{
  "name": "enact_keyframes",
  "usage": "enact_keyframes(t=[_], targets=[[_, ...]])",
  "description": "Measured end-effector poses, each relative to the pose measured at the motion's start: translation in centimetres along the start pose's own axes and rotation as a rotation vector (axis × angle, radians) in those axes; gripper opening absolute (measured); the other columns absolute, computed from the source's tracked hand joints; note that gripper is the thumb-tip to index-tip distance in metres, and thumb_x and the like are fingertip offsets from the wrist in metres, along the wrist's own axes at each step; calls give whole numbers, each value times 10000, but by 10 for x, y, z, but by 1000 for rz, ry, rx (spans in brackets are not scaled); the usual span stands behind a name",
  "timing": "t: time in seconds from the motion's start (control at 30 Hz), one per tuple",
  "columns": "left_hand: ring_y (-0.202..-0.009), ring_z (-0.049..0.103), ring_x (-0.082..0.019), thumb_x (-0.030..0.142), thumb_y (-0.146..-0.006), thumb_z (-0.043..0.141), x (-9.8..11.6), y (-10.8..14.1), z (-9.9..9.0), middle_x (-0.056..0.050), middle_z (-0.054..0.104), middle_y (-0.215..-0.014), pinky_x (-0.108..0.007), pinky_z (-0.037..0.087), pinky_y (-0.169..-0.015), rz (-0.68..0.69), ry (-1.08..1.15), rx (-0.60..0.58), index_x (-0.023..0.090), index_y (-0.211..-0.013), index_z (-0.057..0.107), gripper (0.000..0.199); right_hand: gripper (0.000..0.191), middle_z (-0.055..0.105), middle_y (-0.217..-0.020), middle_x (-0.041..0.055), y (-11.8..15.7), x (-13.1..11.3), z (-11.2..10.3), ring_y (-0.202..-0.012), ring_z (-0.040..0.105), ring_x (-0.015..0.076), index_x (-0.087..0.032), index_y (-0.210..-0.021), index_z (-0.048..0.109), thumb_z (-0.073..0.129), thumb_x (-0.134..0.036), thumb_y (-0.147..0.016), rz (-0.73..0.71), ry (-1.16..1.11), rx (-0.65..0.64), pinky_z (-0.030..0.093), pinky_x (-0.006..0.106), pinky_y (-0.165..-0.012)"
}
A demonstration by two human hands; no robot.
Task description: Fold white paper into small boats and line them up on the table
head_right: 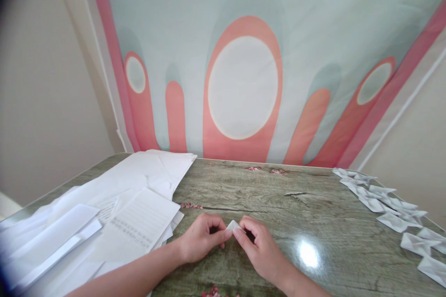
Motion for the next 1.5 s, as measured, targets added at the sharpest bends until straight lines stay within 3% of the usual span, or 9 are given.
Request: enact_keyframes(t=[0.33, 0.6, 0.9, 1.17, 1.33, 1.5], targets=[[-518, 442, -102, 435, -821, 504, -2, -4, -8, 1, 602, -573, -203, 325, -523, -7, 61, 91, 119, -659, 661, 389, 382, 533, -660, -15, -3, 5, -7, -648, 499, 136, -179, -671, 577, 410, -432, -904, 74, -84, 5, 359, 232, -609], [-553, 456, -106, 394, -815, 516, 2, -4, -11, 4, 583, -589, -204, 333, -542, 5, 75, 106, 115, -662, 637, 341, 345, 473, -616, -31, -3, 18, -11, -597, 436, 125, -180, -689, 560, 466, -462, -865, 131, -89, 68, 338, 225, -560], [-617, 508, -118, 332, -750, 600, 1, -2, -12, -2, 626, -673, -202, 384, -587, -17, 67, 135, 122, -725, 647, 217, 339, 457, -619, -35, 0, 5, -15, -609, 442, 123, -183, -646, 488, 443, -419, -886, 62, 7, 74, 342, 231, -587], [-557, 495, -113, 298, -764, 591, -5, -2, -12, 4, 604, -583, -204, 363, -542, -46, 50, 164, 119, -649, 644, 218, 329, 464, -624, -36, -1, 8, -14, -607, 458, 121, -183, -662, 511, 455, -418, -887, 60, 5, 85, 360, 229, -579], [-670, 547, -141, 265, -770, 614, 7, 2, -14, -13, 628, -672, -226, 396, -642, 74, -105, 197, 150, -689, 676, 154, 210, 578, -785, 12, -1, -3, -13, -738, 540, 152, -194, -827, 604, 499, -369, -874, -43, -23, 94, 419, 255, -666], [-724, 551, -159, 261, -794, 615, 19, 6, -10, -23, 641, -701, -250, 397, -693, 200, -242, 185, 179, -732, 687, 126, 202, 605, -775, 36, 1, -12, -15, -773, 558, 171, -200, -805, 643, 514, -340, -874, -155, 29, 130, 444, 286, -703]])
Point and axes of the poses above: each hand's wrist, its own y-axis away from the middle knuckle, its own z-axis out of the palm, x = y × z, the point moved 9 cm from there along -y, towards the middle knuckle
